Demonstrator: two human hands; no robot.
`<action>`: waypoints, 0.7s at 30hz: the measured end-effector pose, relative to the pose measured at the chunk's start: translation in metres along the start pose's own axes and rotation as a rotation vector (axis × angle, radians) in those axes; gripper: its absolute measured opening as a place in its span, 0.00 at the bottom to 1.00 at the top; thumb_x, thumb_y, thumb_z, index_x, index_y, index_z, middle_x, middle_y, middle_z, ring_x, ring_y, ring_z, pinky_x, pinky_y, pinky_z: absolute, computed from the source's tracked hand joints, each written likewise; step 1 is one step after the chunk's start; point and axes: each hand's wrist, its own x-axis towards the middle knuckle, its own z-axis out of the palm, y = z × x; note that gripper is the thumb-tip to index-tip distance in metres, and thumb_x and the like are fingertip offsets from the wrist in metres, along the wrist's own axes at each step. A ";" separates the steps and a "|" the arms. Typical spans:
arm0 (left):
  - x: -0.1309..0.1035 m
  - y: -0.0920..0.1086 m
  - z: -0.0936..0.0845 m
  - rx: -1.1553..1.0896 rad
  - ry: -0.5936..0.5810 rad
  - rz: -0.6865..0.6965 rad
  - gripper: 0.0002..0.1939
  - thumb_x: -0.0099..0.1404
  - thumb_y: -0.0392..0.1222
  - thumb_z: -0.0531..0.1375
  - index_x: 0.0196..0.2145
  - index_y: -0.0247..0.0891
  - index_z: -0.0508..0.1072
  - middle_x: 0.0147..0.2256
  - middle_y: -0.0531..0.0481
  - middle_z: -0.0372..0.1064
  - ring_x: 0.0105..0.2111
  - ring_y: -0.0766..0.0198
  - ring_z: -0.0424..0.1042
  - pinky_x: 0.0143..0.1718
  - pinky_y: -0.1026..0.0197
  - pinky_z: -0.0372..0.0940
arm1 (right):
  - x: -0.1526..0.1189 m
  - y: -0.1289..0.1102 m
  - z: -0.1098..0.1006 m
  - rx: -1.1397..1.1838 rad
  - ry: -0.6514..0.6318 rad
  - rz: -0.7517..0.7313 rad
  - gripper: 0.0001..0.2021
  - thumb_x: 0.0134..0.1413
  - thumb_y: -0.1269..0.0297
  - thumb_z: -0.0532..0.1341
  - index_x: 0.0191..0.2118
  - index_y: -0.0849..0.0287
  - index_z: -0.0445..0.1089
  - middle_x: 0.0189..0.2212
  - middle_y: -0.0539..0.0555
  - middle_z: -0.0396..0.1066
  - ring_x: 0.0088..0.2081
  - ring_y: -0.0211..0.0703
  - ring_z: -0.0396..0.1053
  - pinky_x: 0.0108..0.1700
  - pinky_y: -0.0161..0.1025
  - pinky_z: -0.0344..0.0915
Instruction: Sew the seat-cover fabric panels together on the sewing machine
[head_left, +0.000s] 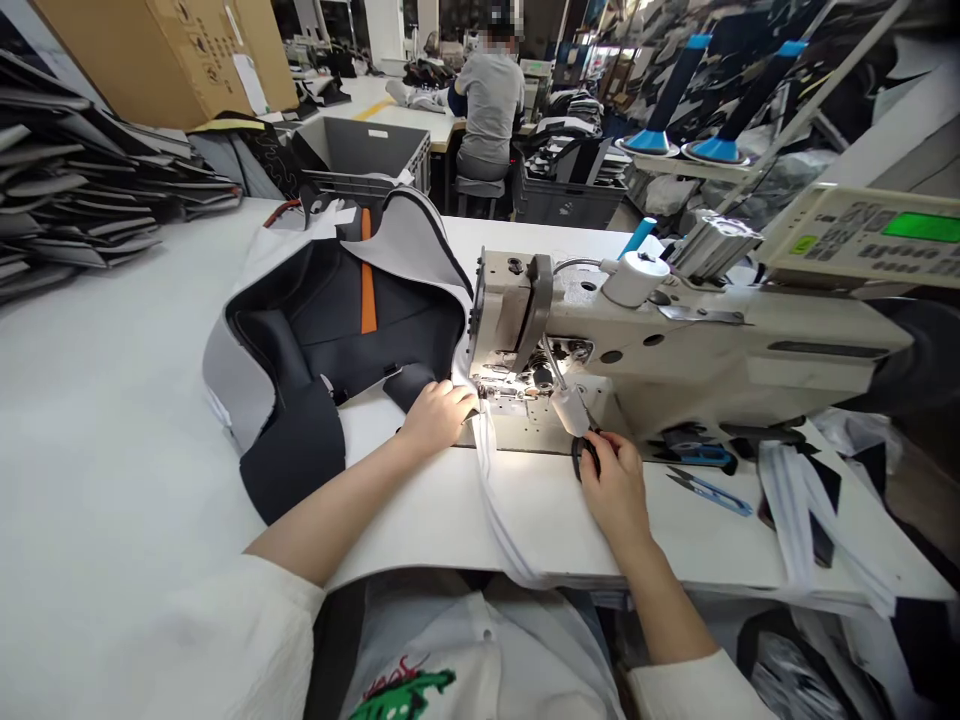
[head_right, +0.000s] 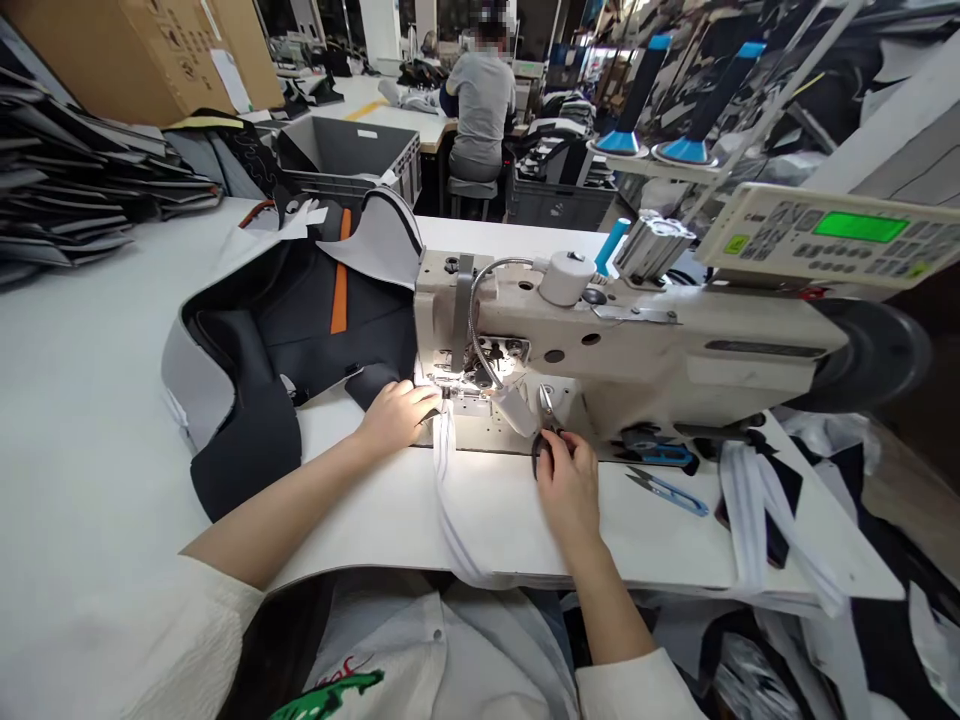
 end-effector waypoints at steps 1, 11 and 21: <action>0.001 0.001 0.000 -0.006 0.008 -0.011 0.16 0.57 0.30 0.53 0.43 0.39 0.70 0.45 0.46 0.70 0.38 0.58 0.64 0.35 0.57 0.55 | 0.001 -0.002 -0.002 -0.019 -0.036 0.007 0.16 0.58 0.64 0.51 0.49 0.61 0.67 0.42 0.63 0.62 0.46 0.53 0.62 0.48 0.47 0.62; -0.055 0.010 -0.027 0.016 -0.066 -0.078 0.13 0.57 0.29 0.53 0.37 0.38 0.72 0.34 0.46 0.72 0.31 0.58 0.65 0.29 0.58 0.56 | -0.007 -0.023 -0.034 -0.209 -0.370 -0.118 0.18 0.56 0.67 0.54 0.53 0.61 0.64 0.34 0.58 0.72 0.34 0.47 0.70 0.34 0.39 0.63; -0.049 0.025 -0.048 -0.192 -0.201 0.024 0.05 0.56 0.33 0.58 0.24 0.36 0.71 0.36 0.44 0.70 0.39 0.56 0.68 0.39 0.55 0.63 | 0.010 -0.030 -0.016 0.249 -0.424 -0.499 0.21 0.60 0.72 0.48 0.57 0.54 0.58 0.46 0.55 0.69 0.47 0.45 0.65 0.48 0.43 0.65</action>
